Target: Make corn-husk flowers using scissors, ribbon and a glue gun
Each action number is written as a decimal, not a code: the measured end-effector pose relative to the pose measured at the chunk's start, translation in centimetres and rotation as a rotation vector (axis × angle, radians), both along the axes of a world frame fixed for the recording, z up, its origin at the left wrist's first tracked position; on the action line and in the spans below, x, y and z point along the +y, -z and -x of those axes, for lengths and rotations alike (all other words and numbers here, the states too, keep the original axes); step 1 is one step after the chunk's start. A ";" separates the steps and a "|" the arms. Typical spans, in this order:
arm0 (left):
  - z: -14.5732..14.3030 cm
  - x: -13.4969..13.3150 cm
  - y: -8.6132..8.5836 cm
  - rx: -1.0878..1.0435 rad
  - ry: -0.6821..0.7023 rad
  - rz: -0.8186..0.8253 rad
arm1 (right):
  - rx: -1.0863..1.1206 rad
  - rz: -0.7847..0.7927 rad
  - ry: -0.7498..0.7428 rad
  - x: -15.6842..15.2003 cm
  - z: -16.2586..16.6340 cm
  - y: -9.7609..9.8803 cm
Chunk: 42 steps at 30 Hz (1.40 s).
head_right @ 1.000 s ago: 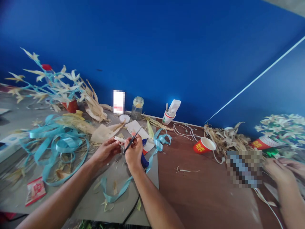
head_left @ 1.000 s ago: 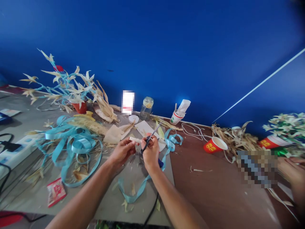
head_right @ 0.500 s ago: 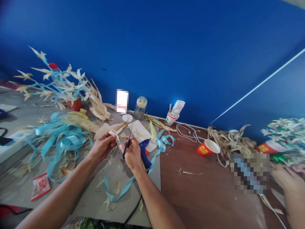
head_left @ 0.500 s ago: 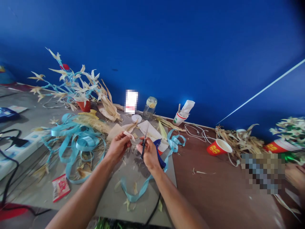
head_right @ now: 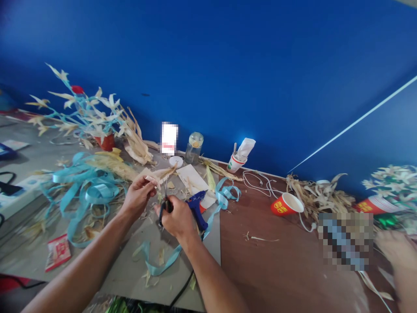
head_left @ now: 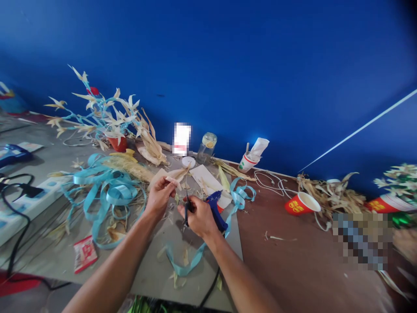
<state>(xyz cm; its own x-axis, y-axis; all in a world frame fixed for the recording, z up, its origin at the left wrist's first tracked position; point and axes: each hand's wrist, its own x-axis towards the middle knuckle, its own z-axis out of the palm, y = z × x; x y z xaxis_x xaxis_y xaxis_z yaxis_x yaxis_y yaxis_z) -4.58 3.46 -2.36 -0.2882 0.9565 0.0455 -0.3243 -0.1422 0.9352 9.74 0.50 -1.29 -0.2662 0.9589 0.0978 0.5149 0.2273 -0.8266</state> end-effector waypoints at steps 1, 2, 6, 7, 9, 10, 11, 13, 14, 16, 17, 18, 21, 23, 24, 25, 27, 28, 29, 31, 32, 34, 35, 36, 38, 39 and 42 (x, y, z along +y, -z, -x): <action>0.0 0.0 0.0 0.004 0.002 -0.005 | -0.009 0.003 -0.005 0.0 0.0 -0.1; 0.1 0.0 0.1 0.007 0.002 -0.008 | -0.015 0.006 -0.011 -0.1 0.0 -0.1; 0.2 0.1 0.2 -0.002 -0.004 -0.001 | -0.013 0.027 -0.021 -0.3 0.2 -0.2; 0.2 0.1 0.2 -0.005 -0.006 -0.001 | -0.011 0.035 -0.023 -0.3 0.3 -0.1; 0.2 0.0 0.1 -0.009 -0.008 -0.005 | 0.011 0.067 -0.030 -0.3 0.4 -0.1; 0.2 0.0 0.0 -0.008 -0.008 -0.008 | 0.035 0.095 -0.038 -0.3 0.5 -0.2; 0.2 -0.1 -0.1 -0.006 -0.008 -0.008 | 0.069 0.135 -0.049 -0.2 0.4 -0.2; 0.2 -0.1 -0.3 -0.003 -0.004 -0.002 | 0.160 0.255 -0.082 0.1 0.2 -0.4; 0.3 -0.1 -0.3 -0.005 -0.001 0.001 | 0.206 0.324 -0.107 0.3 0.0 -0.5; 0.4 -0.1 -0.3 -0.016 0.005 0.006 | 0.280 0.445 -0.172 0.8 -0.7 -0.8; 0.6 -0.1 -0.2 -0.023 0.012 0.007 | 0.300 0.482 -0.208 1.1 -1.2 -1.0; 0.7 0.0 -0.2 -0.028 0.018 0.006 | 0.305 0.509 -0.243 1.3 -1.6 -1.2; 1.0 0.1 0.1 -0.021 0.044 0.012 | 0.259 0.578 -0.336 1.8 -2.9 -2.1; 1.1 0.2 0.1 -0.016 0.064 0.019 | 0.214 0.608 -0.378 1.9 -3.4 -2.6; 1.1 0.2 0.1 -0.021 0.073 0.026 | 0.197 0.613 -0.392 1.9 -3.6 -2.8; 1.1 0.2 0.1 -0.033 0.083 0.033 | 0.182 0.612 -0.400 2.0 -3.7 -3.0; 1.1 0.2 0.0 -0.064 0.094 0.048 | 0.156 0.607 -0.415 2.1 -3.9 -3.1; 1.1 0.2 0.0 -0.078 0.094 0.060 | 0.144 0.605 -0.424 2.1 -4.0 -3.1; 1.1 0.2 0.0 -0.088 0.088 0.076 | 0.132 0.603 -0.433 2.2 -4.1 -3.1; 1.1 0.2 0.0 -0.093 0.075 0.115 | 0.109 0.600 -0.447 2.4 -4.4 -2.9; 1.0 0.2 0.0 -0.092 0.070 0.132 | 0.099 0.599 -0.453 2.5 -4.5 -2.8; 1.0 0.3 -0.1 -0.088 0.065 0.153 | 0.081 0.596 -0.461 2.6 -4.8 -2.5; 1.0 0.3 -0.2 -0.088 0.062 0.161 | 0.072 0.595 -0.468 2.7 -4.9 -2.4; 1.0 0.3 -0.3 -0.089 0.058 0.169 | 0.064 0.593 -0.476 2.7 -5.0 -2.3; 1.0 0.2 -0.5 -0.094 0.049 0.178 | 0.050 0.591 -0.484 2.8 -5.2 -2.3; 1.0 0.2 -0.6 -0.098 0.045 0.174 | 0.041 0.591 -0.485 2.8 -5.3 -2.3; 1.0 0.2 -0.8 -0.100 0.036 0.145 | 0.020 0.594 -0.482 2.8 -5.4 -2.3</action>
<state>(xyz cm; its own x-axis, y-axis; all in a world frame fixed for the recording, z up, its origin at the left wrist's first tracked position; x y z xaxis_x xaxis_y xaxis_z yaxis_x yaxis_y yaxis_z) -5.61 3.63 -1.55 -0.2497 0.9608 -0.1207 -0.4195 0.0050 0.9077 15.17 3.28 1.01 -0.6722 0.6302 -0.3886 0.4550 -0.0624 -0.8883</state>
